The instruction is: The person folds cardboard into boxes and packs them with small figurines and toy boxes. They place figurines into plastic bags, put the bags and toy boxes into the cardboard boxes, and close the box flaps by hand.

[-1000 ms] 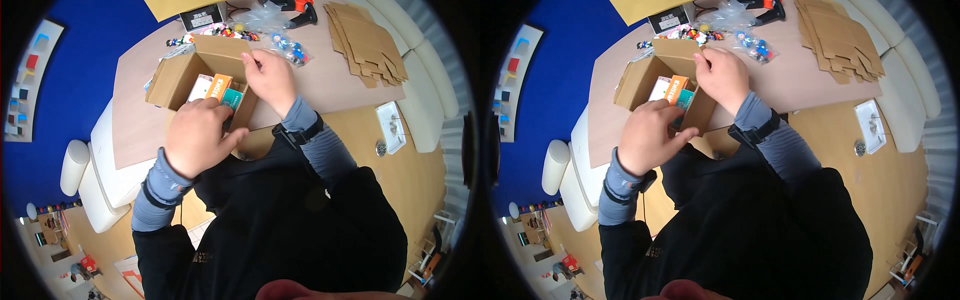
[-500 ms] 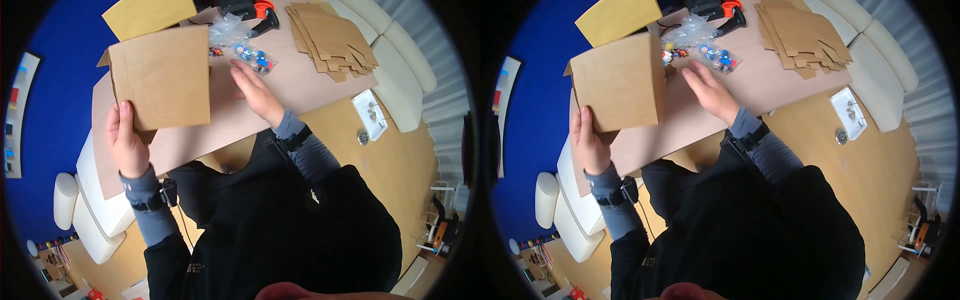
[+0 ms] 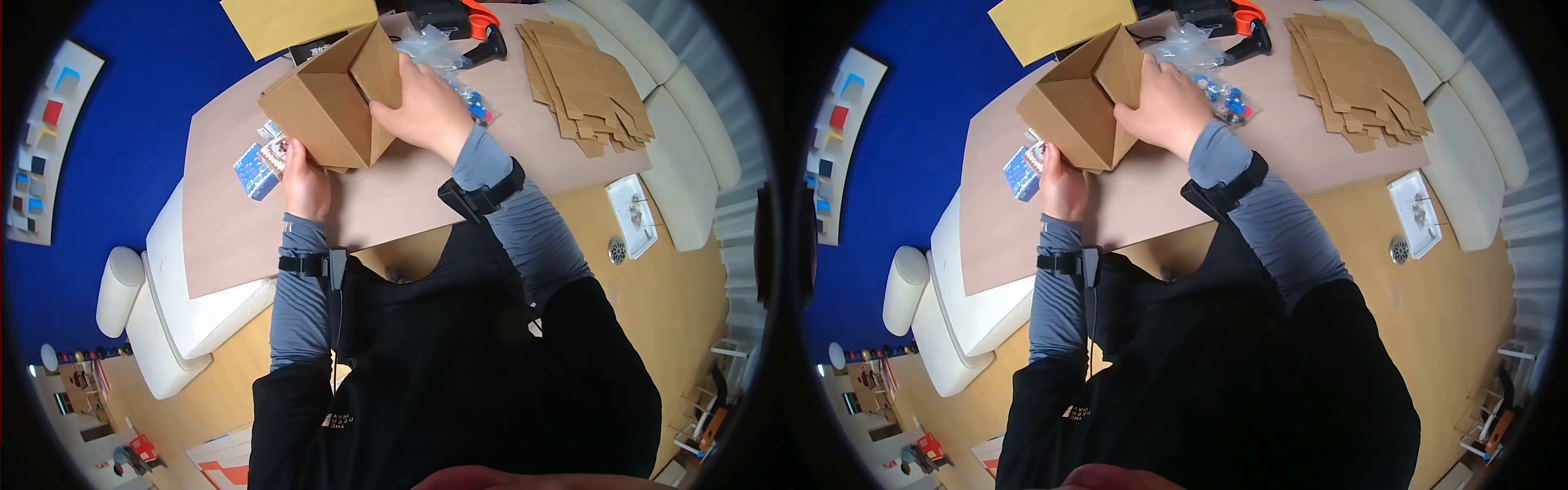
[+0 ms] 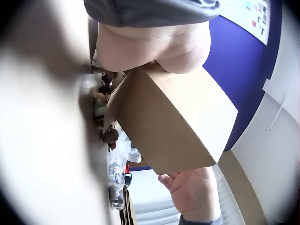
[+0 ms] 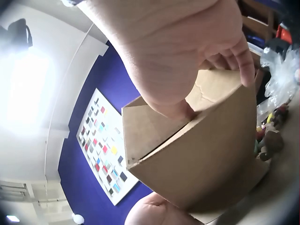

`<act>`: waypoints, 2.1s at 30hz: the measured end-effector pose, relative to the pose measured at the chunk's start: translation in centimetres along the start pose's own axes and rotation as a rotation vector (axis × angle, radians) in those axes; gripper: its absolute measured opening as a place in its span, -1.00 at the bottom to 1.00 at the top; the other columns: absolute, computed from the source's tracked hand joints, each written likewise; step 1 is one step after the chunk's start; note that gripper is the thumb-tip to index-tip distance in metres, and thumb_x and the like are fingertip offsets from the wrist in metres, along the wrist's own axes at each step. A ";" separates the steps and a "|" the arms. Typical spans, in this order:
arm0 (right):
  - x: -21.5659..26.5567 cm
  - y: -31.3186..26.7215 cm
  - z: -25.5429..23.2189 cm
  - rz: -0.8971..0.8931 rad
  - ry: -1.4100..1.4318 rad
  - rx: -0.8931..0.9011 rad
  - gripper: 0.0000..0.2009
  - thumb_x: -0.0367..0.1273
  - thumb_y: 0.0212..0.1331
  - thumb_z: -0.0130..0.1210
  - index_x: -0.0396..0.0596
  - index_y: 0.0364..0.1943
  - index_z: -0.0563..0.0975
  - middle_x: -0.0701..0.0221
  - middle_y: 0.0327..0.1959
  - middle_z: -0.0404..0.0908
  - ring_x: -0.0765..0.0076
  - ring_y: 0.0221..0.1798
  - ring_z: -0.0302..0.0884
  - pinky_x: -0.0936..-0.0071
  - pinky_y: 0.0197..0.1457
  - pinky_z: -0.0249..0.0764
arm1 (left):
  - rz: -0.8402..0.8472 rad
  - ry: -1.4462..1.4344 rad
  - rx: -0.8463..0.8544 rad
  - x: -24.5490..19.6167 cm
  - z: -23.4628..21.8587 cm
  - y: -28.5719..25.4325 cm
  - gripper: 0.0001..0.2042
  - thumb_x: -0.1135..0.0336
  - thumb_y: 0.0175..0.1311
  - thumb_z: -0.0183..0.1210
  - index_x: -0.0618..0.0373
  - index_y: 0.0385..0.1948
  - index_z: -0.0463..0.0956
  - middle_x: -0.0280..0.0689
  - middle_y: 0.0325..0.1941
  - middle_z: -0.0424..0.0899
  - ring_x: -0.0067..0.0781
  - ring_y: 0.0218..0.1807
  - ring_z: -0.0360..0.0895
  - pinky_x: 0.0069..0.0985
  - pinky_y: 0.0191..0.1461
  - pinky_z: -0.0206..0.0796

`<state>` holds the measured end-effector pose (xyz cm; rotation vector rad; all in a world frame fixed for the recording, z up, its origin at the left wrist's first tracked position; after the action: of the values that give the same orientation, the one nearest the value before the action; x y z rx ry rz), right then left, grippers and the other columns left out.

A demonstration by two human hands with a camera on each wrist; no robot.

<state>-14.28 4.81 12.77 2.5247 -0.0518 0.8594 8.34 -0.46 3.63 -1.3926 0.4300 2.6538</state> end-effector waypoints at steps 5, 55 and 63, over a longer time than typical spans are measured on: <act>1.2 0.4 -0.4 -0.004 -0.229 -0.094 -0.25 -0.08 0.06 0.29 -0.33 0.25 0.34 -0.04 0.02 0.60 -0.16 0.07 0.62 0.08 0.08 0.60 | -0.092 -0.037 0.018 0.8 0.2 -1.3 -0.57 0.13 0.68 -0.19 0.17 0.39 0.27 -0.28 0.40 0.44 -0.40 0.42 0.34 -0.32 0.52 0.11; -8.5 7.8 -19.8 0.148 1.237 0.033 -0.64 -0.28 0.46 0.08 -0.27 0.17 0.53 0.27 0.07 0.71 0.33 0.07 0.70 0.35 0.21 0.60 | -0.113 0.618 0.049 5.9 1.0 -5.4 -0.84 0.42 0.35 0.30 0.09 -0.38 0.47 -0.63 -0.50 0.38 -0.85 -0.46 0.23 -0.75 -0.39 0.09; -9.8 3.7 -26.2 0.076 1.067 -0.121 -0.60 -0.23 0.48 0.07 -0.22 0.23 0.51 0.30 0.09 0.70 0.33 0.10 0.66 0.38 0.25 0.55 | -0.107 0.706 0.116 5.7 2.5 -6.3 -0.82 0.36 0.35 0.33 0.10 -0.40 0.49 -0.62 -0.48 0.38 -0.82 -0.43 0.24 -0.74 -0.36 0.11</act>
<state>-37.73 12.02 26.74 1.6762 0.1406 2.0228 4.56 6.10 -0.95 -2.2064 0.5335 1.9448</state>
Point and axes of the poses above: each hand's wrist, its own y-axis towards the middle knuckle, its own z-axis out of the palm, x = y × z, the point moved 5 cm from there along y, towards the middle knuckle
